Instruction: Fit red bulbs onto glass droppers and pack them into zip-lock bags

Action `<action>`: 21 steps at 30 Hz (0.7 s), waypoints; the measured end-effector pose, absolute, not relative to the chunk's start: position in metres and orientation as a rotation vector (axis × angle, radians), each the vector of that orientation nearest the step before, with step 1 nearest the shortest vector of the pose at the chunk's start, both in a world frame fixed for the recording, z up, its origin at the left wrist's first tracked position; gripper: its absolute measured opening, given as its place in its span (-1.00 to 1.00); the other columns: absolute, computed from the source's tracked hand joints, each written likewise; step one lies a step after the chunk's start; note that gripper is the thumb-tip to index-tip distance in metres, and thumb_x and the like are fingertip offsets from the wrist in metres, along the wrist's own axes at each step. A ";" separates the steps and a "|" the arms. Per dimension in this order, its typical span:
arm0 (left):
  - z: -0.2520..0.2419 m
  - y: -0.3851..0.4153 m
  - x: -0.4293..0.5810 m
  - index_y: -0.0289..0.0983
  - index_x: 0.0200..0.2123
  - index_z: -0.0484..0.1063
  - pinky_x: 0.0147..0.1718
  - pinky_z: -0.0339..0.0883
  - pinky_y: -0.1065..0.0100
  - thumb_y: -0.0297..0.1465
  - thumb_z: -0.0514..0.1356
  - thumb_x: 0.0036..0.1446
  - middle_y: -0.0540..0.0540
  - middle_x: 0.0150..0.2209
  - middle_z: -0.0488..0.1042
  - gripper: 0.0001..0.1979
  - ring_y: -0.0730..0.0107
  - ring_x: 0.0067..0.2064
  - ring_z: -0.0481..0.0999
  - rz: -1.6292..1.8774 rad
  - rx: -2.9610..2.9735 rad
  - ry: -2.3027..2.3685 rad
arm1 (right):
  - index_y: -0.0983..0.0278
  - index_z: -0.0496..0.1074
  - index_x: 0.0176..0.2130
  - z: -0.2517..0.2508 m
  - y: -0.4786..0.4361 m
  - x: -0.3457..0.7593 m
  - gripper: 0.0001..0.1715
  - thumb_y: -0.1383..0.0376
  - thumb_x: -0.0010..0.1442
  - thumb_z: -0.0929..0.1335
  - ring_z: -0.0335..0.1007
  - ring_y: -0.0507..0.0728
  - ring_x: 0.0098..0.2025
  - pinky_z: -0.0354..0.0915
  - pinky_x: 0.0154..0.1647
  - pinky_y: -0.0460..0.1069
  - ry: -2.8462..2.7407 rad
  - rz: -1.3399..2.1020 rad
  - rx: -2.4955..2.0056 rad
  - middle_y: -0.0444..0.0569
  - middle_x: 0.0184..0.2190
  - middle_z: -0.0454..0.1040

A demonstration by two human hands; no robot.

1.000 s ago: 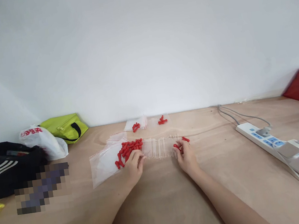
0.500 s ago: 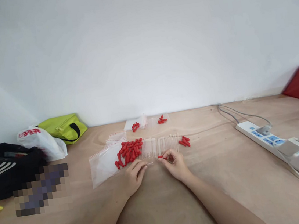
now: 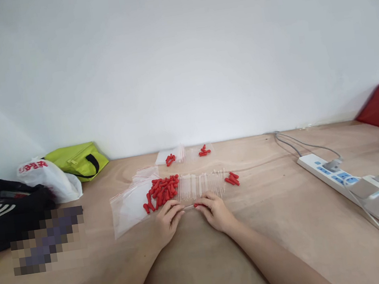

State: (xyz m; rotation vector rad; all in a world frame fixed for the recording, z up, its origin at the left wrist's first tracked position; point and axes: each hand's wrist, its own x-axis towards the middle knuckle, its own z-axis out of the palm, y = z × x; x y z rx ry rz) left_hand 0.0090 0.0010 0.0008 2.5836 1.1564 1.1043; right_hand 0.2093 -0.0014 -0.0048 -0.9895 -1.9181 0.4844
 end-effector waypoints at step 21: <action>-0.001 0.006 0.009 -0.24 -0.15 0.39 -0.35 0.35 0.36 -0.46 -0.05 0.21 -0.09 -0.37 0.46 -0.74 0.40 -0.33 0.42 1.083 2.662 0.941 | 0.19 0.46 -0.29 0.001 0.000 0.214 -0.77 0.23 0.18 0.24 0.31 0.07 -0.37 0.25 -0.29 0.02 -2.045 0.405 -0.858 -0.04 -0.42 0.47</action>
